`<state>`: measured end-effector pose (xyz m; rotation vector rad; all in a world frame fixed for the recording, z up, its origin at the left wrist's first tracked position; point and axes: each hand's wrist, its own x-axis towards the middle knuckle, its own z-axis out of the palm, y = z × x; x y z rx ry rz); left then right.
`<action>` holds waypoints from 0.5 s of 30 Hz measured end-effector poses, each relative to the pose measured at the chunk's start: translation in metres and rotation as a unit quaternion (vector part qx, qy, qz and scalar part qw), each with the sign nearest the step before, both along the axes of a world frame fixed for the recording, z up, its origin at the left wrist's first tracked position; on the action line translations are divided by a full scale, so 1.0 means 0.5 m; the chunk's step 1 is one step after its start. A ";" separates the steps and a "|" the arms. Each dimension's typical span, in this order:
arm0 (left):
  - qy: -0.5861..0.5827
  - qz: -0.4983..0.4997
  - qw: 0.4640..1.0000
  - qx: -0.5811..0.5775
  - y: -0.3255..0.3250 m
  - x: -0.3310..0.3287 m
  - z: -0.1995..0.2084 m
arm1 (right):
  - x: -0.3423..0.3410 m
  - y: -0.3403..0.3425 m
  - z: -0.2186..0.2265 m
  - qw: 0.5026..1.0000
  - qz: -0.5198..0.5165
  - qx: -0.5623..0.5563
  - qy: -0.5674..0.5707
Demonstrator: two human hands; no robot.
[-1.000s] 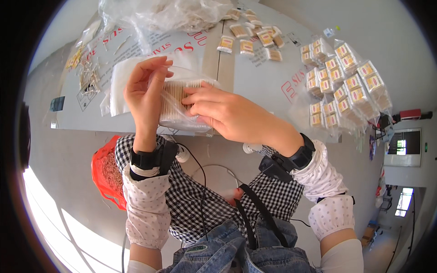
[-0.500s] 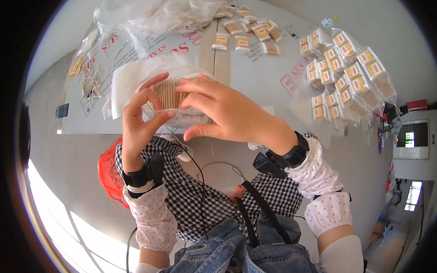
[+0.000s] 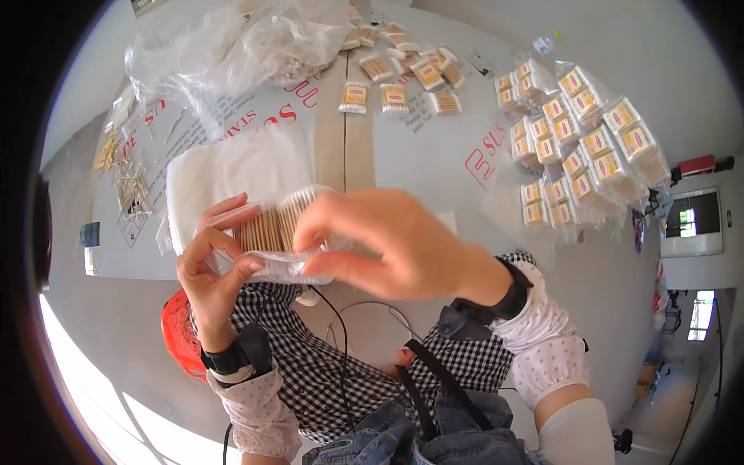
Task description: The person packs cotton swabs by hand, placing small bundles into a plastic bag, pressing the air out, and then inserting that bag into a larger plastic bag. They repeat this process by picking up more bundles and placing them into another small bag.
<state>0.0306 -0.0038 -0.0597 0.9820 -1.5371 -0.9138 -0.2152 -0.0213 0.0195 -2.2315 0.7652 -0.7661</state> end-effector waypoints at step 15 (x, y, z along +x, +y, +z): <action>-0.046 0.055 0.991 -0.115 -0.014 -0.048 -0.008 | -0.047 -0.364 -0.399 0.903 -0.308 -0.089 0.287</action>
